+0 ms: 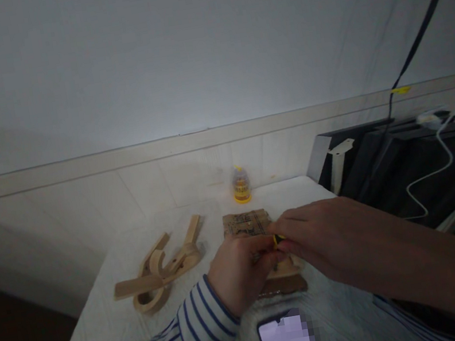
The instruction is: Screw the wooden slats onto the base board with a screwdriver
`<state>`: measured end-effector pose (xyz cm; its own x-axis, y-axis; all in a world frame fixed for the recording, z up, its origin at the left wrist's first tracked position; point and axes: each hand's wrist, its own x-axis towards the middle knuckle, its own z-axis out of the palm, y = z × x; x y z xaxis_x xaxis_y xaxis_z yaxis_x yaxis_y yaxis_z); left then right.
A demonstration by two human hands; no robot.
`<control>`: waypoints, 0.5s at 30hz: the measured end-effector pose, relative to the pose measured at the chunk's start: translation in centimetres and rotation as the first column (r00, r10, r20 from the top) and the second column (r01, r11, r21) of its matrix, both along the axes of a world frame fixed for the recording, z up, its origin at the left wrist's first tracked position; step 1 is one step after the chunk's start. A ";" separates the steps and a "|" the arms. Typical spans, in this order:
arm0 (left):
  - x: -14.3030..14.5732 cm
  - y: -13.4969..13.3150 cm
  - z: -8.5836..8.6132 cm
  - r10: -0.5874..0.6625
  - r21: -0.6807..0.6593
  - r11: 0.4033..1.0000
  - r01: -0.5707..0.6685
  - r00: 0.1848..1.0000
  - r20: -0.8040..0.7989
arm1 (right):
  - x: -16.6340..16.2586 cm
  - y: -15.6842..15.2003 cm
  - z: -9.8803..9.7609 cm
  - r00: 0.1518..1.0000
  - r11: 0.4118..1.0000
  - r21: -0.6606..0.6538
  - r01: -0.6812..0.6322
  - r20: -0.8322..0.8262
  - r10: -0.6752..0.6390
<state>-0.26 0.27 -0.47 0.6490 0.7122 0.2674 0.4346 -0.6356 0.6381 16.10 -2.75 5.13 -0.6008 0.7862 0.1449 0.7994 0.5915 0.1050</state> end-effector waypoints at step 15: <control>0.0 -0.1 0.3 -0.012 -0.008 1.000 0.012 1.000 -0.026 | -0.3 0.1 -0.2 0.999 0.994 0.108 -0.011 0.046 0.006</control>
